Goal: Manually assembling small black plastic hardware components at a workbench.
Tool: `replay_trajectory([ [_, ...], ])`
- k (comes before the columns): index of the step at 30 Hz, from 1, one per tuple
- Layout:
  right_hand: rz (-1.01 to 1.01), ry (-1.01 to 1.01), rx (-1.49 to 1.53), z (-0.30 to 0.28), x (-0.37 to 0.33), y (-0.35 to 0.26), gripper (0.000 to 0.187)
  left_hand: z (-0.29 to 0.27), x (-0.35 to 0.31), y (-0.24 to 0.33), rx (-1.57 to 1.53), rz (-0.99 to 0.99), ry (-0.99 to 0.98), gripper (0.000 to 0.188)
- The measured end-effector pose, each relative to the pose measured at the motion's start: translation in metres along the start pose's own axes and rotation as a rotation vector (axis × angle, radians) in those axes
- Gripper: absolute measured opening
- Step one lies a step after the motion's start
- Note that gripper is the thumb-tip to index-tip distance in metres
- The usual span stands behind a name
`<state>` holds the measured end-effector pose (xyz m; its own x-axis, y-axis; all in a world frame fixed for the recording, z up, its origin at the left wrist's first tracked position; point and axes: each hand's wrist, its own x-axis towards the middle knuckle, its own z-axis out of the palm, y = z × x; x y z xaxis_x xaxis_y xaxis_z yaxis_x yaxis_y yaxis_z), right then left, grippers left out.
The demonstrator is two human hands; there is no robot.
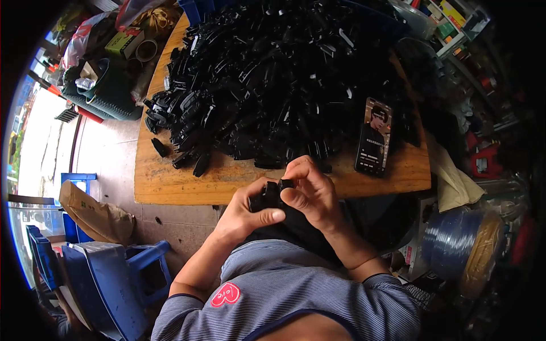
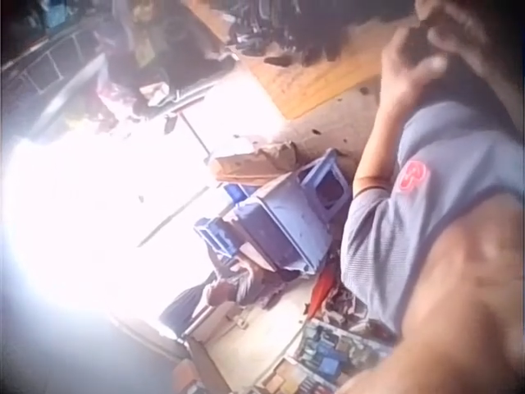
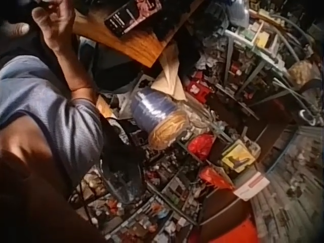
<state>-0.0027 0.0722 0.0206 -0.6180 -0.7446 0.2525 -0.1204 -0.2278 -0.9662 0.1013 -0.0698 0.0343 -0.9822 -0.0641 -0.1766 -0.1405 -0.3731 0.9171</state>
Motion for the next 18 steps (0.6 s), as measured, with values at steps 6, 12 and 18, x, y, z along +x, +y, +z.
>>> replay_trajectory([
  [6, -0.202, 0.008, -0.710, -0.031, 0.009, -0.022, 0.024, -0.014, 0.005, 0.008, 0.103, 0.036, 0.158, 0.030],
  [12, -0.142, -0.078, -1.445, -0.083, 0.000, -0.026, 0.034, -0.068, 0.132, 0.131, -0.042, 0.168, 0.256, 0.022],
  [18, -0.235, -0.149, -1.359, -0.079, 0.012, -0.024, 0.031, -0.120, 0.247, 0.262, 0.179, 0.667, 0.475, 0.026],
])
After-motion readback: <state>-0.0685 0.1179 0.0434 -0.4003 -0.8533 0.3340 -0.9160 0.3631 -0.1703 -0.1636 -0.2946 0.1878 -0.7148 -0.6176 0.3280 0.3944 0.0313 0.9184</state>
